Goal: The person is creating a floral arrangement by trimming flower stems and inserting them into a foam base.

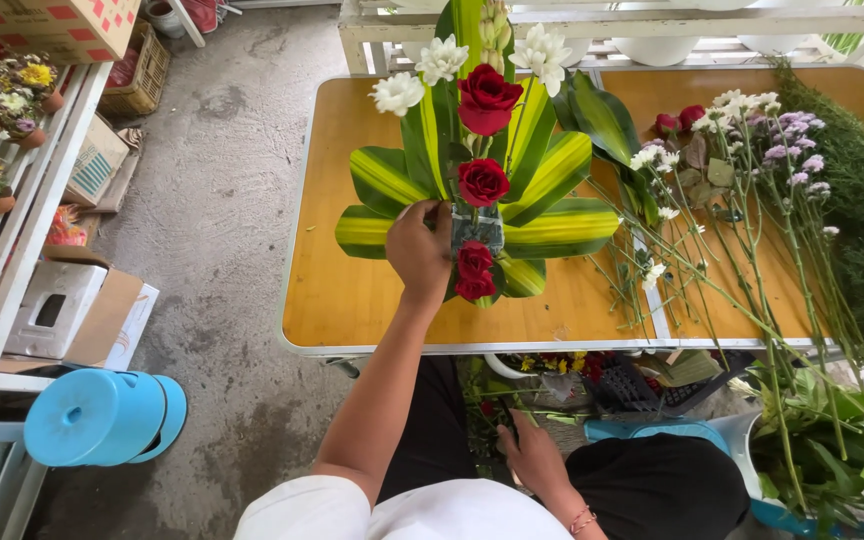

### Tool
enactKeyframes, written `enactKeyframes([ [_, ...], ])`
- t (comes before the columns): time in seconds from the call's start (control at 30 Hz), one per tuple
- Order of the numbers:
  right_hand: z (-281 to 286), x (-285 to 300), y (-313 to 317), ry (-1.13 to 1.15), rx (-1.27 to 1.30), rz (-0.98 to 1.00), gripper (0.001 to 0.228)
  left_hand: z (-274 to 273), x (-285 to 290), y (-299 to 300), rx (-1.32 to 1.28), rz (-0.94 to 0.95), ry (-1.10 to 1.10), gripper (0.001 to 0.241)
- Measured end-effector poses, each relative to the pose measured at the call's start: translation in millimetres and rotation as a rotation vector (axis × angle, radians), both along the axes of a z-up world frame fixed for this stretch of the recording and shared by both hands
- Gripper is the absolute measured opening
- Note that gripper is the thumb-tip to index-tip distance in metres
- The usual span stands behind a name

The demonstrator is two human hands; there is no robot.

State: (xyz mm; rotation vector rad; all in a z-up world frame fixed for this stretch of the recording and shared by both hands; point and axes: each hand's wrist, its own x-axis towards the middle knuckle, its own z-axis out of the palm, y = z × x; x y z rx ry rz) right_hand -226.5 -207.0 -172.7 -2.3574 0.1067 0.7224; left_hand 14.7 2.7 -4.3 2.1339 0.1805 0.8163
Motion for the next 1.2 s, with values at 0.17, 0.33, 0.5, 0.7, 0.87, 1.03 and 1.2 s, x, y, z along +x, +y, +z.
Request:
enactKeyframes([
  [0.17,-0.4,-0.3,0.4,-0.02,0.017,0.008,0.058,3.2,-0.9,-1.4,-0.01,0.001,-0.01,0.021],
  [0.33,-0.4,-0.1,0.4,-0.025,0.028,0.015,0.058,4.2,-2.9,-1.8,-0.031,-0.012,-0.013,0.022],
  [0.5,-2.4,0.1,-0.2,0.015,0.0,0.019,0.059,6.4,-7.1,-3.4,-0.016,-0.001,-0.019,0.022],
  [0.7,-3.2,-0.4,-0.3,-0.004,0.014,0.02,0.059,10.0,-11.6,-0.9,-0.037,-0.075,-0.049,0.025],
  [0.87,29.5,-1.1,-3.1,-0.061,0.048,-0.059,0.051,21.0,-40.8,16.6,-0.038,-0.07,-0.063,0.025],
  [1.03,89.9,4.6,-39.7,-0.426,0.119,-0.275,0.021,27.9,-125.4,34.2,-0.005,-0.03,-0.33,0.023],
  [1.2,160.9,75.7,-116.6,-1.062,-0.244,-0.325,0.025,-51.3,-211.8,41.9,0.116,-0.263,-0.153,0.011],
])
